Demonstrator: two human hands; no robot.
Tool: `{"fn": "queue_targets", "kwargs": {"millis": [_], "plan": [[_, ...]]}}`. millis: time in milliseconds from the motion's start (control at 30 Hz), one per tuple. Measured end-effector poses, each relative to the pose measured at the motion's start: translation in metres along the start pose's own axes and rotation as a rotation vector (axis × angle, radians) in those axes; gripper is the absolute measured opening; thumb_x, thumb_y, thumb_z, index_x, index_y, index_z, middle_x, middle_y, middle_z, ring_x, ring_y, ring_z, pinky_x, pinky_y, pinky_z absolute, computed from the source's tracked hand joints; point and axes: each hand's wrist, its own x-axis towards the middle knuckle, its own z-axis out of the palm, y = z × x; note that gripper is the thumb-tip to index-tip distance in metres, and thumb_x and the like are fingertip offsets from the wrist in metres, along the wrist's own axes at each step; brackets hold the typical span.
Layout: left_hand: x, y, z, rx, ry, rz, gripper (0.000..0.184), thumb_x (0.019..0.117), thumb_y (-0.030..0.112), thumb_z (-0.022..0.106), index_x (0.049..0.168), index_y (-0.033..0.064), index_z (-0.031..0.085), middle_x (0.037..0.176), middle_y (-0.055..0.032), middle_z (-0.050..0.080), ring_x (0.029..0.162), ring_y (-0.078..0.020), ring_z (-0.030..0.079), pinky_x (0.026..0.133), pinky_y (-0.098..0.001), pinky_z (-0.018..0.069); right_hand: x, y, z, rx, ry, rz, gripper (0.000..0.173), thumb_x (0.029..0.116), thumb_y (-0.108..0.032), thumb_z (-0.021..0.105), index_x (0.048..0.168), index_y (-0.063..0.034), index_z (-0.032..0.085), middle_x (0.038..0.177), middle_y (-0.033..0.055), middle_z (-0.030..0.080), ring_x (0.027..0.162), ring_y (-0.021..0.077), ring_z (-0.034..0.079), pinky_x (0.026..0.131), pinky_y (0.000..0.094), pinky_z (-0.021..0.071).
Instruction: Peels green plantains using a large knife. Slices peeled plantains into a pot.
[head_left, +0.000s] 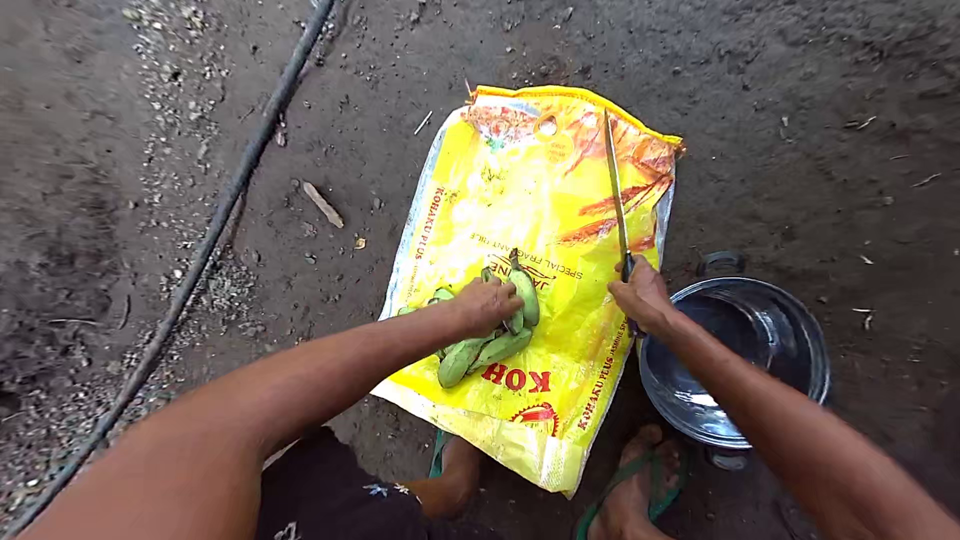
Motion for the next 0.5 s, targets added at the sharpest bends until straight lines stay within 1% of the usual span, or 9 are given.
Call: {"fn": "queue_targets", "kwargs": {"millis": [67, 133, 200, 233, 267, 333, 400, 467, 500], "plan": [[0.01, -0.001, 0.002, 0.06, -0.054, 0.054, 0.054, 0.0883, -0.009, 0.064, 0.139, 0.009, 0.059, 0.137, -0.0189, 0.056, 0.128, -0.0421, 0.051, 0.096, -0.059, 0.0452, 0.007, -0.002, 0.022, -0.02, 0.059, 0.013, 0.048, 0.0943, -0.003, 0.062, 0.139, 0.0058, 0.047, 0.133, 0.0299, 0.055, 0.12, 0.0434, 0.058, 0.098, 0.058, 0.0486], [0.02, -0.006, 0.005, 0.143, -0.052, 0.106, 0.048, 0.0859, -0.011, 0.065, 0.131, 0.0063, 0.063, 0.131, -0.018, 0.059, 0.126, -0.0411, 0.053, 0.095, -0.0575, 0.0467, 0.005, 0.001, 0.042, -0.056, 0.115, 0.008, 0.046, 0.0932, -0.001, 0.062, 0.137, 0.008, 0.05, 0.14, 0.0284, 0.05, 0.129, 0.0435, 0.052, 0.104, 0.0572, 0.0454], [0.026, -0.006, 0.006, 0.215, -0.046, 0.155, 0.035, 0.0889, -0.01, 0.064, 0.122, 0.0035, 0.067, 0.126, -0.0176, 0.06, 0.122, -0.0405, 0.054, 0.094, -0.0562, 0.0475, -0.007, 0.008, 0.053, -0.046, 0.123, 0.002, 0.046, 0.0952, -0.002, 0.06, 0.139, 0.0059, 0.05, 0.142, 0.027, 0.05, 0.131, 0.0416, 0.052, 0.105, 0.0549, 0.0462], [0.029, -0.004, 0.003, 0.254, -0.049, 0.177, 0.029, 0.094, -0.008, 0.059, 0.12, 0.0023, 0.067, 0.125, -0.0181, 0.06, 0.12, -0.0406, 0.055, 0.095, -0.0557, 0.0477, -0.018, 0.012, 0.055, -0.024, 0.132, -0.012, 0.044, 0.0975, -0.003, 0.058, 0.14, 0.0047, 0.05, 0.14, 0.0263, 0.053, 0.127, 0.0397, 0.056, 0.104, 0.0529, 0.0477], [0.031, -0.002, 0.001, 0.289, -0.057, 0.193, 0.027, 0.0972, -0.006, 0.055, 0.12, 0.0016, 0.067, 0.123, -0.0187, 0.061, 0.12, -0.0409, 0.055, 0.096, -0.0554, 0.0471, -0.029, 0.015, 0.056, 0.007, 0.153, -0.035, 0.04, 0.0995, -0.005, 0.057, 0.139, 0.0036, 0.052, 0.133, 0.0252, 0.058, 0.119, 0.0372, 0.062, 0.1, 0.0509, 0.0506], [0.034, -0.003, 0.001, 0.344, -0.078, 0.222, 0.028, 0.0995, -0.005, 0.052, 0.122, 0.0017, 0.066, 0.122, -0.0194, 0.062, 0.119, -0.0408, 0.056, 0.097, -0.055, 0.046, -0.051, 0.024, 0.063, 0.1, 0.283, -0.119, 0.033, 0.0988, -0.006, 0.06, 0.13, 0.0048, 0.057, 0.114, 0.0225, 0.069, 0.099, 0.0335, 0.071, 0.089, 0.0491, 0.0562], [0.039, -0.01, 0.004, 0.361, -0.071, 0.254, 0.027, 0.0975, -0.003, 0.057, 0.122, 0.0022, 0.067, 0.121, -0.019, 0.063, 0.118, -0.0407, 0.057, 0.096, -0.056, 0.0452, -0.07, 0.031, 0.065, 0.159, 0.483, -0.174, 0.029, 0.0962, -0.009, 0.066, 0.121, 0.007, 0.062, 0.102, 0.0207, 0.072, 0.092, 0.0341, 0.071, 0.084, 0.0514, 0.0558], [0.04, -0.018, 0.0, 0.307, -0.091, 0.234, 0.03, 0.0925, 0.002, 0.068, 0.122, 0.0024, 0.067, 0.122, -0.0197, 0.063, 0.118, -0.0423, 0.057, 0.095, -0.0579, 0.0449, -0.089, 0.037, 0.059, 0.147, 0.658, -0.168, 0.032, 0.093, -0.011, 0.071, 0.117, 0.0085, 0.064, 0.1, 0.0227, 0.072, 0.092, 0.0371, 0.071, 0.084, 0.055, 0.0552], [0.04, -0.023, -0.002, 0.264, -0.08, 0.227, 0.034, 0.0875, 0.004, 0.074, 0.121, 0.0029, 0.067, 0.122, -0.0198, 0.063, 0.118, -0.0426, 0.057, 0.093, -0.0584, 0.0462, -0.099, 0.044, 0.057, 0.121, 0.728, -0.145, 0.034, 0.0914, -0.012, 0.073, 0.117, 0.009, 0.063, 0.101, 0.0241, 0.071, 0.092, 0.0384, 0.07, 0.084, 0.0559, 0.0549]]}}
